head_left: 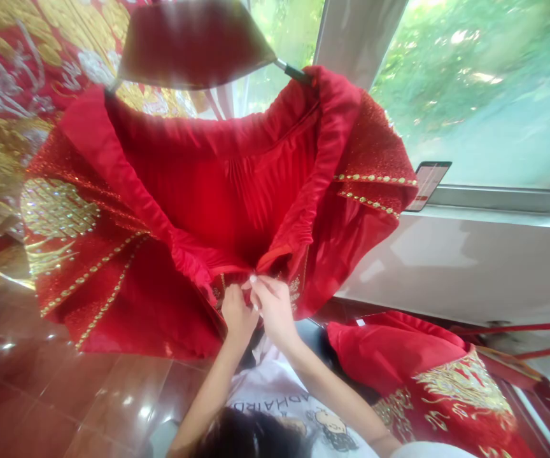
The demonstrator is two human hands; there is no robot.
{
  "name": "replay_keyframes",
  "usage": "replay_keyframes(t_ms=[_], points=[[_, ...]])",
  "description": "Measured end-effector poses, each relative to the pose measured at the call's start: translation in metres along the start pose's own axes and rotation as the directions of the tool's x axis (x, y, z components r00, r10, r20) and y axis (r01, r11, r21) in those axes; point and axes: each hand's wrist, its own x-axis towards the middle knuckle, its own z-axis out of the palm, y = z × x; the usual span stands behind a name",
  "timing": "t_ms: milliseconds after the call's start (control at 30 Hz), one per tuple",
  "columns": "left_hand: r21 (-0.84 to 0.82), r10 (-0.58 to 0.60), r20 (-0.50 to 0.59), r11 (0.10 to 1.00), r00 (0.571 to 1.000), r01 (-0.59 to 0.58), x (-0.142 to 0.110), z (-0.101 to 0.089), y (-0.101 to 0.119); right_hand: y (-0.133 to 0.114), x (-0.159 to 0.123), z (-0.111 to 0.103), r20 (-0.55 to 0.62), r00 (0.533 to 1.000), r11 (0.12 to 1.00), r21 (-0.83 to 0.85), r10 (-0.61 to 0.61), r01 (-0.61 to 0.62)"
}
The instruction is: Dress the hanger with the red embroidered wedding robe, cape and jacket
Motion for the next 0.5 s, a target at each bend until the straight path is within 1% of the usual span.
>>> replay_keyframes(t_ms=[33, 67, 100, 167, 233, 300, 400, 500], points=[[-0.009, -0.027, -0.050, 1.000, 0.998, 0.026, 0.006, -0.004, 0.001, 0.002, -0.001, 0.000, 0.012, 1.000, 1.000, 0.024, 0.009, -0.009], [-0.022, -0.042, -0.072, 0.999, 0.997, 0.041, 0.013, -0.008, 0.003, 0.004, -0.003, 0.001, 0.017, 1.000, 0.999, 0.048, 0.018, -0.019], [-0.035, -0.041, -0.060, 0.999, 0.997, 0.039, 0.021, -0.011, 0.007, 0.005, -0.004, 0.002, 0.021, 0.999, 0.997, 0.072, 0.028, -0.029], [-0.056, -0.010, 0.024, 0.998, 1.000, 0.011, 0.035, -0.016, 0.014, 0.006, -0.005, 0.005, 0.016, 0.999, 0.992, 0.119, 0.045, -0.046], [-0.079, 0.016, 0.094, 0.997, 0.995, -0.009, 0.045, -0.018, 0.022, 0.004, -0.005, 0.008, -0.001, 0.998, 0.984, 0.170, 0.064, -0.062], [-0.089, 0.029, 0.112, 0.996, 0.993, -0.019, 0.047, -0.020, 0.028, -0.001, -0.004, 0.011, -0.019, 0.995, 0.967, 0.234, 0.103, -0.095], [-0.088, 0.025, 0.120, 0.996, 0.993, -0.014, 0.044, -0.024, 0.030, -0.014, -0.003, 0.015, -0.030, 0.983, 0.927, 0.338, 0.182, -0.161], [-0.081, 0.011, 0.113, 0.997, 0.993, -0.002, 0.043, -0.033, 0.029, -0.035, -0.004, 0.019, 0.009, 0.981, 0.890, 0.417, 0.196, -0.182]])
